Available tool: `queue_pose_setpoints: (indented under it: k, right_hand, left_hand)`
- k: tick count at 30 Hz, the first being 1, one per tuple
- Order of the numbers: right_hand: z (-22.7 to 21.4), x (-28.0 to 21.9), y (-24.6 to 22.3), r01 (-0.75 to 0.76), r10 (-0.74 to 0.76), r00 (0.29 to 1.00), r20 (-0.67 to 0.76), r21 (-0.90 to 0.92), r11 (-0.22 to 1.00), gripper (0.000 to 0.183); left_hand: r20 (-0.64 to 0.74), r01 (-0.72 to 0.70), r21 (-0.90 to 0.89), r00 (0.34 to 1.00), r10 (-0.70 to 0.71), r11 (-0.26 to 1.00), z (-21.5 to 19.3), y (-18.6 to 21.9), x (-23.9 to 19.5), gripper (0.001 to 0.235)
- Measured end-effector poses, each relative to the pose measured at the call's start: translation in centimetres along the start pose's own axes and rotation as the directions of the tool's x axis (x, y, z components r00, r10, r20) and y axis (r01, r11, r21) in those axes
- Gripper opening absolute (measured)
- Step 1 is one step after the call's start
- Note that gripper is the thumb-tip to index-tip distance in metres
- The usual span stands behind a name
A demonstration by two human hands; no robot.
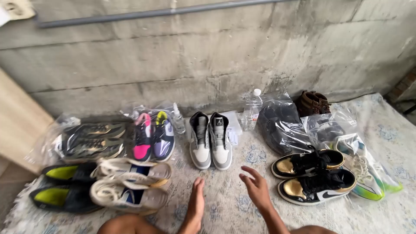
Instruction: The person sits on a rug and handles a pair of white and grey high-top sneakers. They rotate the shoes to show different angles, remove the insoles, and then handle the shoelaces.
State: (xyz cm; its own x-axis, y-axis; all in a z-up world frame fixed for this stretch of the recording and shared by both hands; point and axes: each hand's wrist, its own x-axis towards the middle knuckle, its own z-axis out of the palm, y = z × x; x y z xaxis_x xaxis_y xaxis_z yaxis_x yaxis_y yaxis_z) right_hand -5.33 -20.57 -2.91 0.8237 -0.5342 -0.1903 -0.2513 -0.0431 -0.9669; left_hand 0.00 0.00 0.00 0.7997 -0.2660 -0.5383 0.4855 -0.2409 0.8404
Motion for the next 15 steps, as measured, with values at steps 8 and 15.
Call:
queue_pose_setpoints:
  k: [8,15]
  right_hand:
    - [6.5,-6.5,-2.6,0.139,-0.137,0.99,0.029,-0.1,0.985,0.052]
    - [7.5,-5.6,-7.3,0.245,-0.249,0.968,-0.021,-0.121,0.962,0.053]
  left_hand:
    - [-0.009,-0.242,-0.086,0.97,0.242,0.966,-7.0,0.8,-4.9,0.08]
    - [0.065,-0.475,0.104,0.88,0.471,0.874,-7.2,9.2,-5.5,0.094]
